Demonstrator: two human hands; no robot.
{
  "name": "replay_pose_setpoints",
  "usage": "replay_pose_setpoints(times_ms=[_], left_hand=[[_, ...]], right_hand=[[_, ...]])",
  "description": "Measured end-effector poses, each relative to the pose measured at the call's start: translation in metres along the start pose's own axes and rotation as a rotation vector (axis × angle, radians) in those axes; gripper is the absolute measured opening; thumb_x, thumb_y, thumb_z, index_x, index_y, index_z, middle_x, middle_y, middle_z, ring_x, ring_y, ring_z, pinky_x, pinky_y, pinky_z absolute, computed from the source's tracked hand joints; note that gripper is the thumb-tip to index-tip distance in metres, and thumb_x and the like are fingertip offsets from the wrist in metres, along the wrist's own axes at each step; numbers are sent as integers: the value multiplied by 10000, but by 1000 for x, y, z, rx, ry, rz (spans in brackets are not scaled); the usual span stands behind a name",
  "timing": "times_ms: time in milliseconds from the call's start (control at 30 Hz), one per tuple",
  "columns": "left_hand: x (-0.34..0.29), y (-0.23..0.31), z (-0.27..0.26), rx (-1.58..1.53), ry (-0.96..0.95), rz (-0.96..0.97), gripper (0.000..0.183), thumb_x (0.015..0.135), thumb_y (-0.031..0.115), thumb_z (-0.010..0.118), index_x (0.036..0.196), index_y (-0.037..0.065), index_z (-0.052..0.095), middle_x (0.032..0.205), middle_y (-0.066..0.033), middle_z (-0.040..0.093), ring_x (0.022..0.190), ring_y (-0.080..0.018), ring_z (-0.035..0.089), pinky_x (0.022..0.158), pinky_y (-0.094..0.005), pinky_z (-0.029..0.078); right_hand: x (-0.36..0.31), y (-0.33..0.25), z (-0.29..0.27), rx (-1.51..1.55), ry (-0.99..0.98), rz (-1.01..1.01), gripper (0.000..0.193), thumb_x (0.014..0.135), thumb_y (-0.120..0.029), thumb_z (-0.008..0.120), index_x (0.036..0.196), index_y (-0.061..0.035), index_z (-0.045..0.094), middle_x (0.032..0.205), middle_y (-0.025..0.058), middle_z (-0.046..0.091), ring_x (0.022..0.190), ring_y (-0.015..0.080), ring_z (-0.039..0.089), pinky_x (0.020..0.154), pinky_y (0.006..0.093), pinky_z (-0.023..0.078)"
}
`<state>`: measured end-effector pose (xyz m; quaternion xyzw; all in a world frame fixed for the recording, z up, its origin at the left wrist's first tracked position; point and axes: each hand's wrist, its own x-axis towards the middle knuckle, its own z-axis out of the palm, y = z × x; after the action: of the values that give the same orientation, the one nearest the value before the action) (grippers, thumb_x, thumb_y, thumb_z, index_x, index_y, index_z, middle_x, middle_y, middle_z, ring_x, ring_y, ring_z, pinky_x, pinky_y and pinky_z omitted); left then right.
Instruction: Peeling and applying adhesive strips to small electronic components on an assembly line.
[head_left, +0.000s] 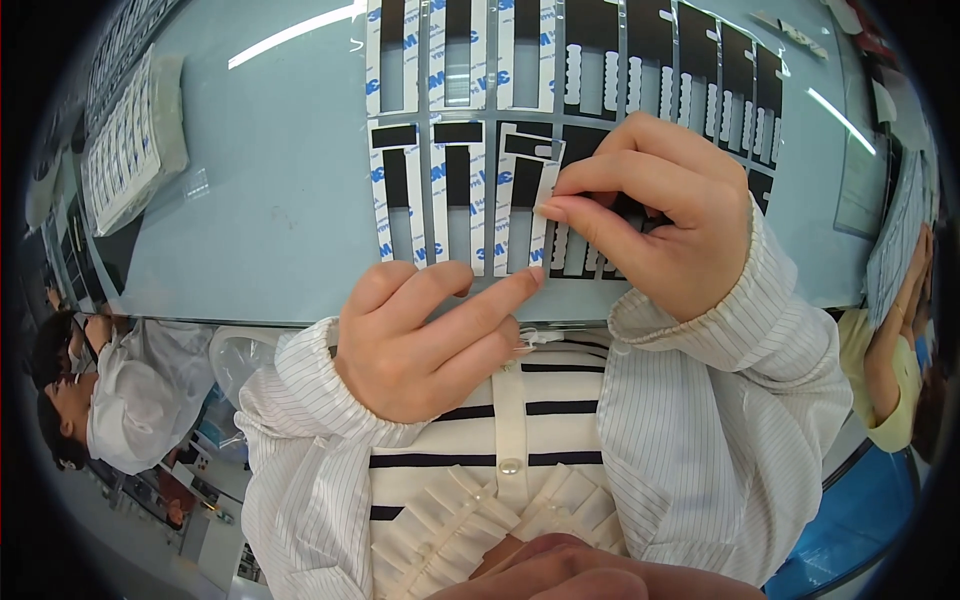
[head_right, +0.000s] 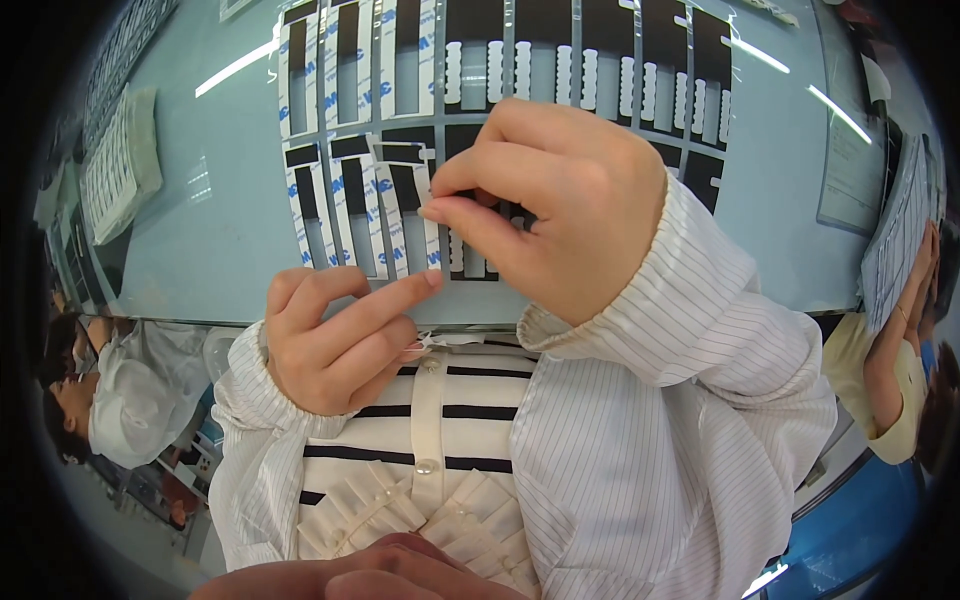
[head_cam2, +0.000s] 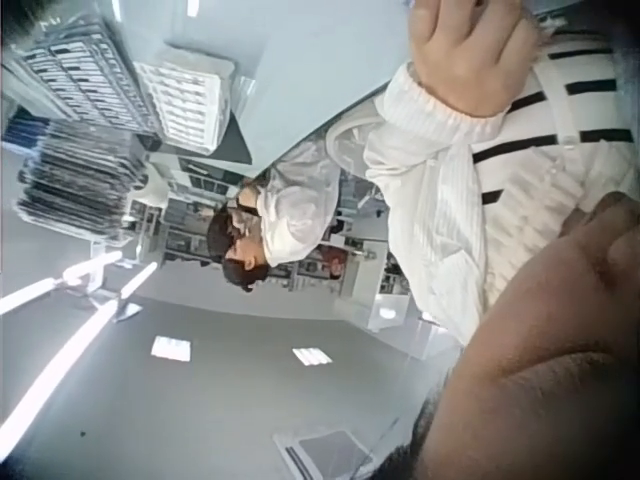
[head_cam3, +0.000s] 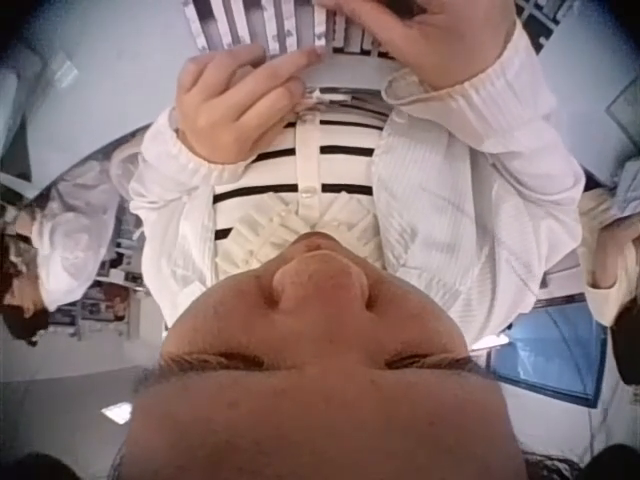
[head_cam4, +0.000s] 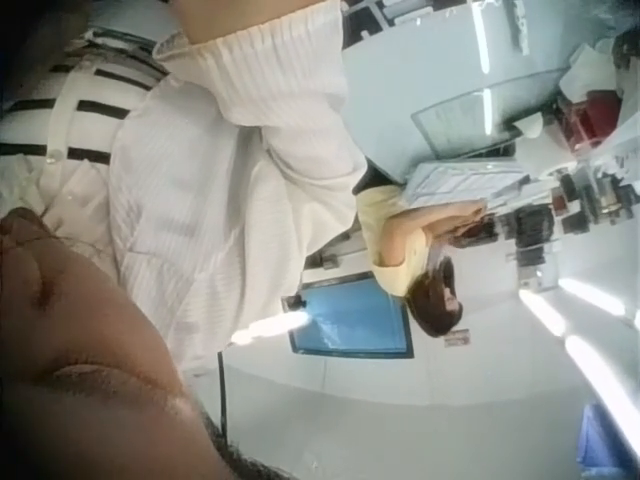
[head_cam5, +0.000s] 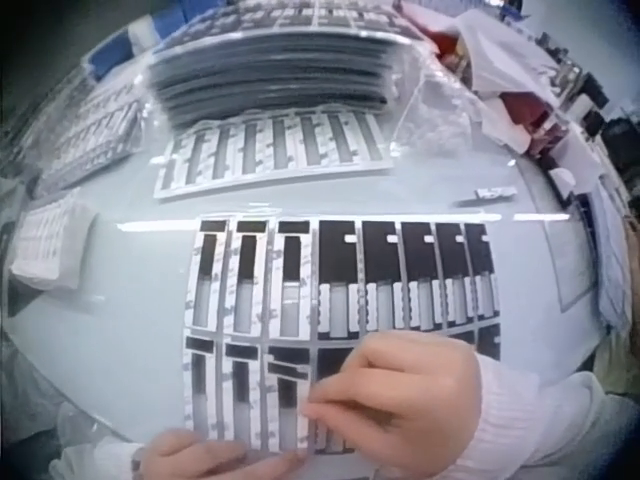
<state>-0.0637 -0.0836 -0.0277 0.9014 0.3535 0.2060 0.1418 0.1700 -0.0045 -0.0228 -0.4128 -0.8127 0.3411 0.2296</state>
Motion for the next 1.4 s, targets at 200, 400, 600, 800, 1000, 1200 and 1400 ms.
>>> replay_pose_setpoints(times_ms=[200,400,600,800,1000,1200,1400], left_hand=[[2,0,-2,-4,-23,-12,169,755,228,733,791,140,594,1173,17,727,812,-185,541,759,-317,367],[7,-2,-7,-9,-33,-10,191,759,209,743,803,98,594,1173,-41,719,808,-178,597,694,-291,392],[7,1,-5,-13,-48,-84,190,739,216,743,807,119,596,1218,-20,708,845,-191,572,754,-313,389],[13,-5,-6,5,-38,-88,211,739,233,739,788,101,581,1234,-44,699,851,-194,590,725,-309,411],[10,-1,-9,-37,-39,-115,208,715,203,745,775,94,578,1251,-39,697,861,-214,567,737,-324,413],[7,1,-6,-67,-44,-118,209,706,187,752,774,85,583,1266,-49,690,847,-218,565,732,-330,420],[9,0,-8,-40,-40,-87,219,716,201,754,777,69,590,1261,-75,688,840,-211,595,711,-320,434]], right_hand=[[1,3,1,-13,32,-75,148,741,-29,829,858,-37,739,752,51,627,618,155,596,533,257,462],[0,1,2,-9,40,-77,155,736,-19,825,859,-38,733,758,55,633,631,162,620,539,261,481],[-1,0,3,-25,38,-69,146,742,-11,817,855,-31,727,772,62,641,634,163,629,541,262,488],[1,-3,1,-142,24,-120,193,719,-36,835,871,-43,715,790,63,638,669,204,638,563,285,504],[-4,-8,2,-463,139,-254,249,705,-78,850,900,-59,696,799,63,633,670,226,633,574,301,512],[-16,-15,-15,-464,-49,-221,371,764,-164,816,1122,-108,736,935,63,617,700,189,567,607,267,516],[-20,-8,-13,-662,-175,-268,487,836,-462,665,1266,-236,710,1048,84,534,791,188,545,643,276,509]])
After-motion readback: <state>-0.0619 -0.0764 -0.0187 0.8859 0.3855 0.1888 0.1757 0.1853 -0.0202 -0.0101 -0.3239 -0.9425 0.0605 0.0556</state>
